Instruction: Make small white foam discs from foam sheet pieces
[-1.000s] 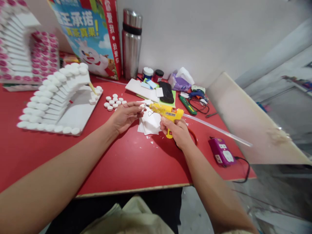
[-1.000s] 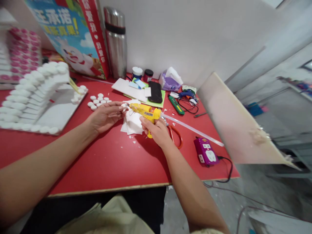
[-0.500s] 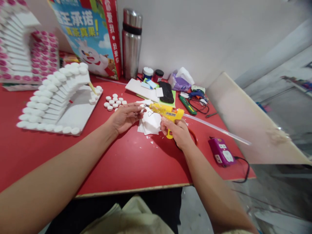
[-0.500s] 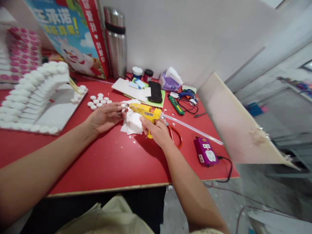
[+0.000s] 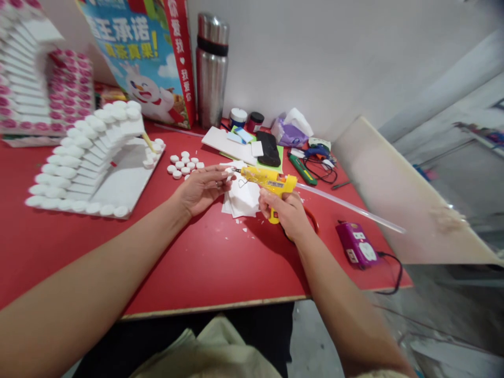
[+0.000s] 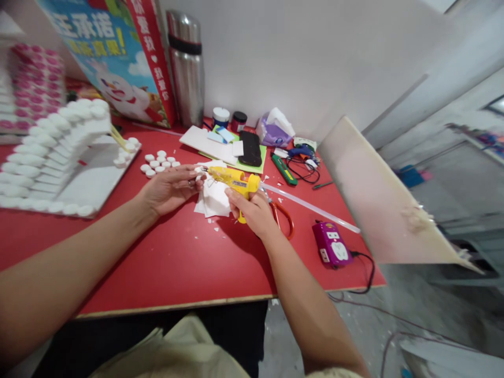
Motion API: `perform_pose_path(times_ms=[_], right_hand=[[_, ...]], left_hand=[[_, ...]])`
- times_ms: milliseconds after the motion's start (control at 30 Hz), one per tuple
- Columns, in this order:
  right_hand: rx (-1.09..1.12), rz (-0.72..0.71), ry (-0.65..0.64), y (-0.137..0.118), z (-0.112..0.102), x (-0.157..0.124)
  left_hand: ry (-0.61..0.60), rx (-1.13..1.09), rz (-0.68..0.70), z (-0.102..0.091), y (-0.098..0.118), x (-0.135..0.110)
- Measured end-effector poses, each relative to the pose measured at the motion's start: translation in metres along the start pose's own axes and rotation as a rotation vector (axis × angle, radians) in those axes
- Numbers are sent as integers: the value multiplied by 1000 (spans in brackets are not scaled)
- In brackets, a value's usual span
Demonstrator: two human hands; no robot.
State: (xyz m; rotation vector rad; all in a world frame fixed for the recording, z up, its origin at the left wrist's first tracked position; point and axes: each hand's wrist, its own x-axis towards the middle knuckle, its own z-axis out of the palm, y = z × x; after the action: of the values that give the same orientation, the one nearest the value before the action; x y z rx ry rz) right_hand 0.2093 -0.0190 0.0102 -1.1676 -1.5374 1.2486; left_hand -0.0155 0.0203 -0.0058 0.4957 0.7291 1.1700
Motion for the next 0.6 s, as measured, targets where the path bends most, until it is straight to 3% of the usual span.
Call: perform_pose_path(times_ms=[267, 400, 533, 600], right_hand=[[-10, 9, 20, -3, 2, 0], [37, -32, 112, -14, 0, -6], [-162, -21, 264, -22, -30, -18], [-269, -18, 421, -16, -54, -25]], left_hand=[[22, -19, 19, 3, 4, 0], [29, -22, 17, 3, 4, 0], [40, -14, 7, 2, 3, -1], [30, -12, 3, 2, 2, -1]])
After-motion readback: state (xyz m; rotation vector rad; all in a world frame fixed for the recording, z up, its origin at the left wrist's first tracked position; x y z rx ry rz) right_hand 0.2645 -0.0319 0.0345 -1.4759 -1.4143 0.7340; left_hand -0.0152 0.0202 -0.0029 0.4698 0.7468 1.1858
